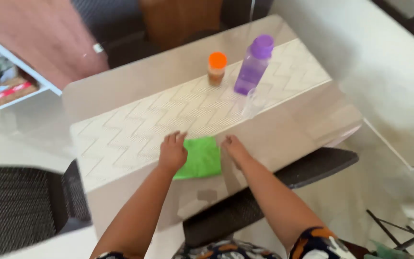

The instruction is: Gathering dirty dishes from a dining table, washing them in a kitchen sink, and then wiping the table clean.

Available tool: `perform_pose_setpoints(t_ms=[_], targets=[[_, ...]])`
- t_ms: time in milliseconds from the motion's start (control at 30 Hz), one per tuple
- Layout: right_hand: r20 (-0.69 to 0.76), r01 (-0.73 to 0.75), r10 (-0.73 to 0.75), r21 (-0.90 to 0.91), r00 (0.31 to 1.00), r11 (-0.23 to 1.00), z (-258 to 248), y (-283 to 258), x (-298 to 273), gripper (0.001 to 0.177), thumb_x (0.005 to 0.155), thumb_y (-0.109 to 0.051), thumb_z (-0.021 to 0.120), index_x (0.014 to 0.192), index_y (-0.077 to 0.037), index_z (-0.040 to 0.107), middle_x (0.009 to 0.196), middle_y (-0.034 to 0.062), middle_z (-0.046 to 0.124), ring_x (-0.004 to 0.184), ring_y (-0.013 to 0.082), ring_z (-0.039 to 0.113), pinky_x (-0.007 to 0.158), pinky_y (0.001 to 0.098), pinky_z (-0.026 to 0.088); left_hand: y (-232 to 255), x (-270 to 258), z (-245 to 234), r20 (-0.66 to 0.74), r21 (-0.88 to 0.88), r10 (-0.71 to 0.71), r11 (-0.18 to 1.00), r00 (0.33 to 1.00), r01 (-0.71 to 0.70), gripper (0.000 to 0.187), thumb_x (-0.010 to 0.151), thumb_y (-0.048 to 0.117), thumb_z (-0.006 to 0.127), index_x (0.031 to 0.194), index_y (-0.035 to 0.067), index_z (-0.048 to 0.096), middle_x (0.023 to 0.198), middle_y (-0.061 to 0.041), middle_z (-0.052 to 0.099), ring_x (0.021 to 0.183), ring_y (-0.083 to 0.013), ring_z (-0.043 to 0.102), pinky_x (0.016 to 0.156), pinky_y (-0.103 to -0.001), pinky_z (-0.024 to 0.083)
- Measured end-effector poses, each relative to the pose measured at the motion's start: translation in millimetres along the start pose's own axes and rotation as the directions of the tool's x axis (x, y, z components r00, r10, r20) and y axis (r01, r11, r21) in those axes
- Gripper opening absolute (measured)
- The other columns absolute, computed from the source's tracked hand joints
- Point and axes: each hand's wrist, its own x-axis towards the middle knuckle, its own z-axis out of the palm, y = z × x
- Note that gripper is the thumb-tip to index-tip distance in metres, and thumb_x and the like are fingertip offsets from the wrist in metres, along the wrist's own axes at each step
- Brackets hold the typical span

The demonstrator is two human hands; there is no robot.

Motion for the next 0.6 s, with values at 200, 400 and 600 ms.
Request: perform_pose_setpoints(t_ms=[200, 400, 600], targets=[[-0.090, -0.166, 0.178, 0.127, 0.980, 0.978, -34.1, -3.3, 11.4, 0.058, 0.087, -0.030, 0.065, 0.142, -0.013, 0.053, 0.138, 0.0164, 0.056, 0.128, 0.0352, 0.054, 0.100, 0.0513, 0.048, 8.5, -1.9, 46.7, 0.017, 0.094, 0.551, 0.830, 0.834, -0.550, 0.041, 0.086, 0.033, 0.054, 0.124, 0.022, 0.065, 0.134, -0.014, 0.058, 0.125, -0.0359, 0.055, 0.094, -0.049, 0.050], [-0.297, -0.071, 0.144, 0.244, 0.944, 0.967, -71.6, -16.7, 29.8, 0.084, 0.081, -0.022, 0.073, 0.150, 0.002, 0.031, 0.146, 0.0303, 0.044, 0.135, 0.0442, 0.043, 0.108, 0.0567, 0.041, 26.3, -22.9, 42.9, 0.403, 0.112, 0.381, 0.882, 0.832, -0.457, 0.060, 0.099, 0.053, 0.034, 0.155, 0.033, 0.026, 0.162, -0.007, 0.021, 0.150, -0.0319, 0.013, 0.119, -0.055, 0.011], [-0.337, 0.139, -0.043, 0.266, 0.941, 0.954, -97.0, -16.8, 90.8, 0.117, 0.072, -0.020, 0.087, 0.157, -0.001, 0.010, 0.155, 0.0294, 0.027, 0.146, 0.0395, 0.025, 0.119, 0.0521, 0.025, 97.6, 7.6, 71.4, 0.497, 0.128, 0.204, 0.944, 0.843, -0.304, 0.061, 0.101, 0.057, 0.024, 0.156, 0.032, 0.018, 0.164, -0.007, 0.012, 0.151, -0.0313, 0.005, 0.121, -0.056, 0.004]])
